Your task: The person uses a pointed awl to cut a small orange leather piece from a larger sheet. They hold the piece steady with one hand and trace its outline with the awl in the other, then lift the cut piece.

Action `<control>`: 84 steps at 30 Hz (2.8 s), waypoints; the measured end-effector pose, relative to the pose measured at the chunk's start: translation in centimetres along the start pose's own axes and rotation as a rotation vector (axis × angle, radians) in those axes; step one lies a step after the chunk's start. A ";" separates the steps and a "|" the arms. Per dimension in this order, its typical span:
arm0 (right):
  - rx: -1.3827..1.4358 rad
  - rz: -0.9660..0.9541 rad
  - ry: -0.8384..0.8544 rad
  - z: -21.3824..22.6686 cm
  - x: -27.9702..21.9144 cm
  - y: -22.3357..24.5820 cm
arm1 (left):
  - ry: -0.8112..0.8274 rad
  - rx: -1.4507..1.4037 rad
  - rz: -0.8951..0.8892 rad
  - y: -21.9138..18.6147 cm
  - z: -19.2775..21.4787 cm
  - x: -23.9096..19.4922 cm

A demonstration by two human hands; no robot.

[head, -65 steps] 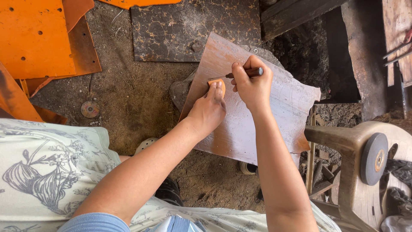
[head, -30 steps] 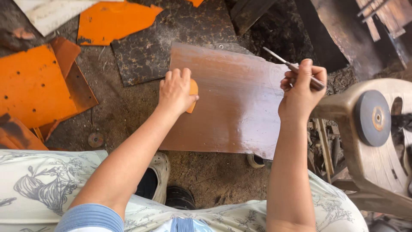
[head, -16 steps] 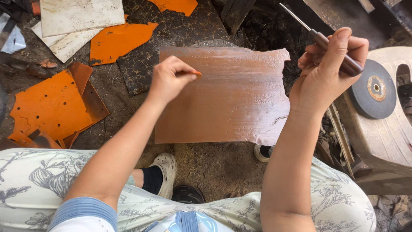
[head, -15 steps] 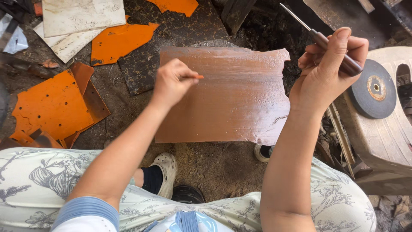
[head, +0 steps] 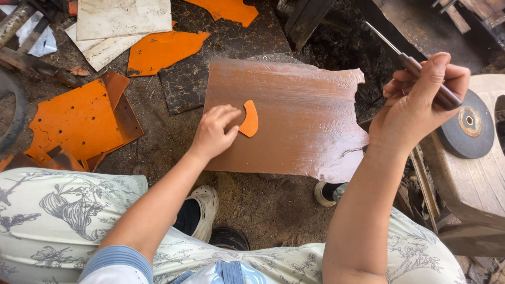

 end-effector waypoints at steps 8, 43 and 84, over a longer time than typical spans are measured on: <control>-0.025 -0.005 0.022 -0.7 -0.1 -1.0 | 0.395 0.159 0.061 1.1 -3.9 2.7; -0.049 -0.011 0.060 -0.7 -0.3 -2.2 | 0.125 0.087 0.011 3.5 1.1 4.7; -0.424 -0.460 0.545 -13.0 -13.3 -16.4 | 0.246 0.064 -0.057 0.9 -3.9 2.2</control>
Point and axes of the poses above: each hand's wrist, its own x-axis towards the middle knuckle, its own z-axis out of the back of the hand, y = z × x, the point moved 8 cm from there along x, towards the middle knuckle, and after that the axes turned 6 degrees about -x, right-handed, at the moved point
